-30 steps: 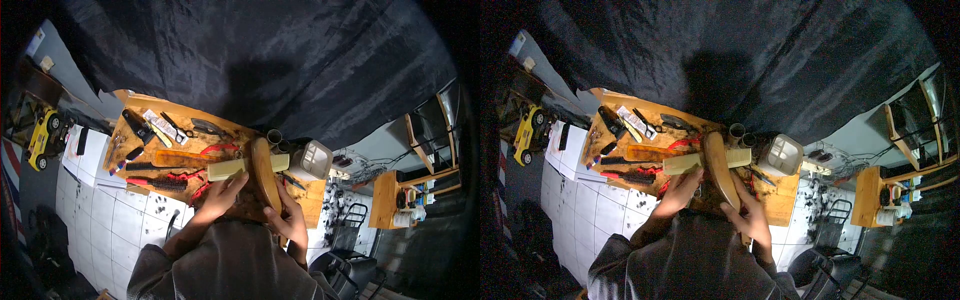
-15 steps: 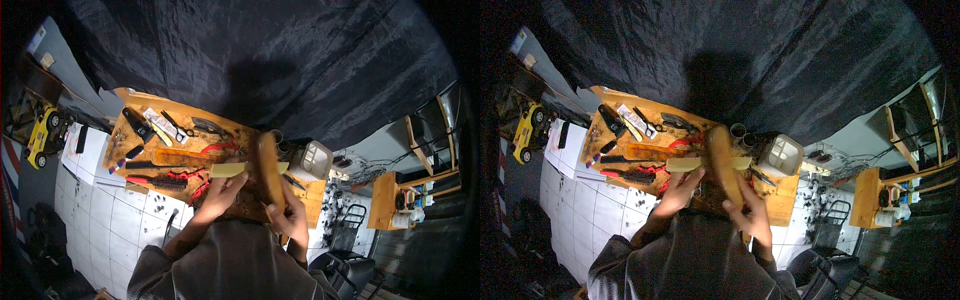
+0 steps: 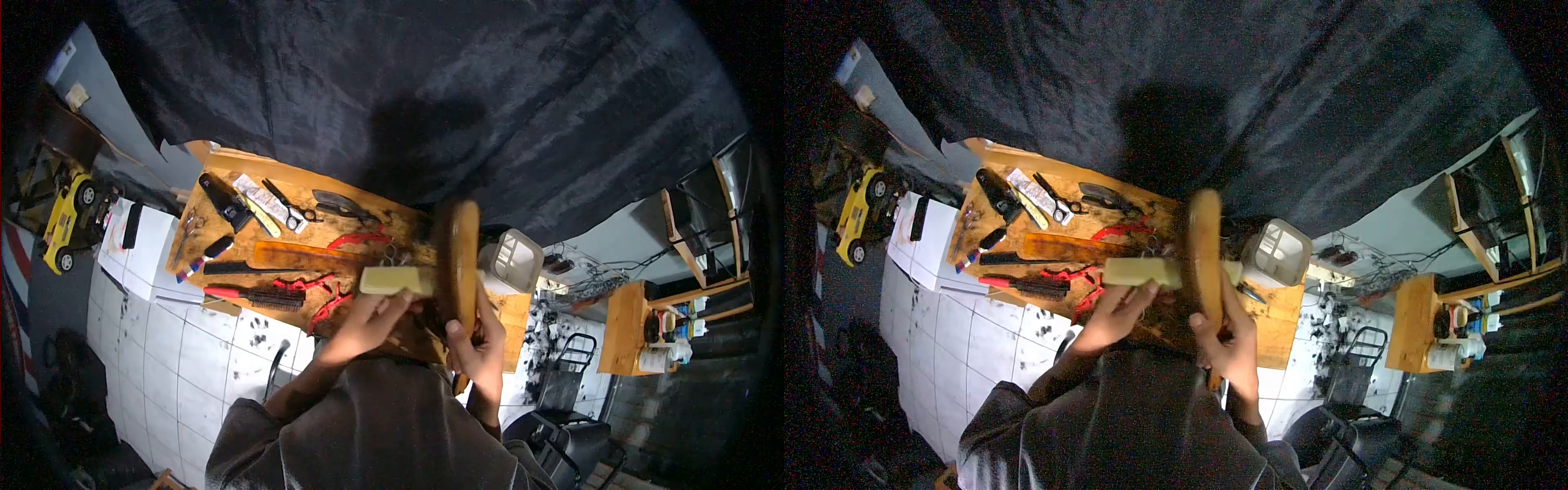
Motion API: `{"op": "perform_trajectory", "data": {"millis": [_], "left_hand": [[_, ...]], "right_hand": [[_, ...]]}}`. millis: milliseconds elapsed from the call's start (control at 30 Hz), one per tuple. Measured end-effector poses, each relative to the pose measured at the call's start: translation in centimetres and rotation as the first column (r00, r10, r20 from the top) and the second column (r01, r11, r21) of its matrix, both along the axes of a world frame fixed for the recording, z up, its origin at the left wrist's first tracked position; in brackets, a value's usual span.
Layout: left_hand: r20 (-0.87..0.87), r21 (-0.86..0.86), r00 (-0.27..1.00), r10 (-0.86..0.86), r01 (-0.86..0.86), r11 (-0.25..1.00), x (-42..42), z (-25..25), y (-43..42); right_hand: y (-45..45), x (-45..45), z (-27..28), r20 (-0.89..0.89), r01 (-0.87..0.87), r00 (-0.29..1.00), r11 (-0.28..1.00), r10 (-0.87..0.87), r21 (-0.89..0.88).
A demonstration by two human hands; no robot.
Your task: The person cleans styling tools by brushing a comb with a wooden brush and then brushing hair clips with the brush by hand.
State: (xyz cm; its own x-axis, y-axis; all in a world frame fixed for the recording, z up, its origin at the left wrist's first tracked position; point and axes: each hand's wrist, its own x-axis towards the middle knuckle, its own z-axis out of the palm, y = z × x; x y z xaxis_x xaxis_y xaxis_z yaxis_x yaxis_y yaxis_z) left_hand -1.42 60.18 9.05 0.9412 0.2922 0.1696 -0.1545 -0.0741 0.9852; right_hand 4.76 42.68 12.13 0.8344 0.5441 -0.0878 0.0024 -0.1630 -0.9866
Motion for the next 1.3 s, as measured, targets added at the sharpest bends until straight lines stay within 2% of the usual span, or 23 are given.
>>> {"op": "perform_trajectory", "data": {"millis": [67,133,167,233,300,333,367,400,467,533,567,600,667,767,867,900,1000,1033,1133,1167,1200,1267,1300], "left_hand": [[-0.053,-0.086,0.997,0.054,-0.058,0.995,0.3,-1.5,0.8],[-0.127,-0.223,0.99,0.065,-0.093,0.97,0.1,-3.2,0.9],[-0.149,-0.243,0.987,0.062,-0.097,0.965,0.0,-3.8,0.8],[-0.105,-0.084,0.994,0.009,-0.018,0.996,-0.3,-2.4,0.6],[-0.006,0.102,0.997,-0.082,0.082,0.991,-0.6,-1.3,0.2],[0.051,0.205,0.989,-0.142,0.128,0.97,-0.7,-1.1,-0.1],[0.068,0.161,0.985,-0.159,0.146,0.976,-0.9,-1.5,-0.9],[-0.136,0.087,0.946,-0.296,0.309,0.947,-1.0,-0.2,-0.5],[-0.206,0.092,0.93,-0.305,0.328,0.94,-0.7,-2.3,-0.4],[-0.002,0.168,1.0,0.005,-0.005,0.986,-0.5,-1.4,-0.8],[-0.068,-0.065,0.998,-0.003,-0.001,0.998,-0.1,-0.8,-0.6],[0.014,-0.104,0.998,0.069,-0.067,0.992,0.5,-1.1,-0.4],[-0.051,-0.132,0.996,0.073,-0.079,0.988,0.6,-0.9,0.8],[-0.057,-0.217,0.978,0.202,-0.21,0.953,0.3,-4.2,-0.1],[0.02,-0.079,0.987,0.161,-0.159,0.984,0.1,-2.2,-1.6],[0.038,0.066,0.998,0.049,-0.051,0.996,-0.1,-2.3,-1.1],[0.042,-0.019,0.995,-0.094,0.095,0.995,-0.6,-0.9,-1.7],[-0.127,0.083,0.987,-0.102,0.113,0.99,-0.9,0.0,-1.4],[-0.023,-0.137,0.999,0.043,-0.046,0.99,0.2,-0.9,-1.3],[-0.125,-0.201,0.991,0.052,-0.077,0.977,0.3,-1.4,-0.7],[-0.08,-0.217,0.991,0.103,-0.119,0.969,0.5,-1.7,-0.5],[-0.144,-0.383,0.984,0.102,-0.15,0.912,0.5,-3.1,0.2],[-0.12,-0.218,0.989,0.087,-0.112,0.969,0.2,-3.7,0.5]], "right_hand": [[-0.1,-0.3,0.2,-0.02,-0.085,0.996,0.996,0.085,-0.038],[0.1,-0.3,-1.3,0.127,-0.216,0.966,0.974,0.224,-0.073],[0.1,-0.6,-1.2,0.058,-0.188,0.979,0.978,0.194,-0.085],[0.4,-1.1,-0.7,-0.02,-0.115,0.993,0.989,0.113,-0.094],[0.5,-0.8,-0.5,0.16,-0.049,0.985,0.991,0.07,-0.128],[0.4,-0.7,-0.8,0.195,-0.007,0.981,0.998,0.021,-0.069],[0.5,-0.6,-0.5,0.128,0.041,0.991,0.999,-0.041,-0.001],[0.7,-0.5,0.0,0.055,0.094,0.994,0.994,-0.097,0.061],[0.5,-0.2,0.5,0.022,0.13,0.991,0.989,-0.132,0.078],[-0.1,0.0,-0.1,0.023,0.107,0.994,0.991,-0.109,0.085],[-0.4,0.0,-0.2,0.015,0.081,0.996,0.993,-0.082,0.082],[-0.6,-0.1,-0.3,0.007,0.055,0.998,0.995,-0.056,0.08],[-1.0,-0.4,-0.1,-0.04,-0.059,0.997,0.997,0.061,0.047],[-0.4,-0.7,-0.9,-0.019,-0.184,0.983,0.983,0.184,-0.018],[0.5,-0.7,-0.9,0.063,-0.105,0.993,0.994,0.102,0.036],[0.6,-0.6,-0.7,0.114,-0.075,0.991,0.996,0.07,0.041],[0.6,-0.1,-0.4,0.079,0.023,0.996,0.996,-0.029,0.086],[0.3,0.0,0.2,-0.074,0.02,0.997,0.996,-0.014,0.084],[-0.1,0.1,1.2,-0.168,-0.015,0.986,0.998,0.024,0.056],[-0.4,0.0,1.0,-0.155,-0.042,0.986,0.996,0.053,0.076],[-0.8,-0.1,0.4,-0.143,-0.069,0.986,0.993,0.083,0.095],[-0.9,-0.1,-0.1,-0.098,-0.172,0.979,0.983,0.177,0.058],[-0.8,0.1,-0.3,-0.068,-0.242,0.968,0.97,0.242,0.001]]}}
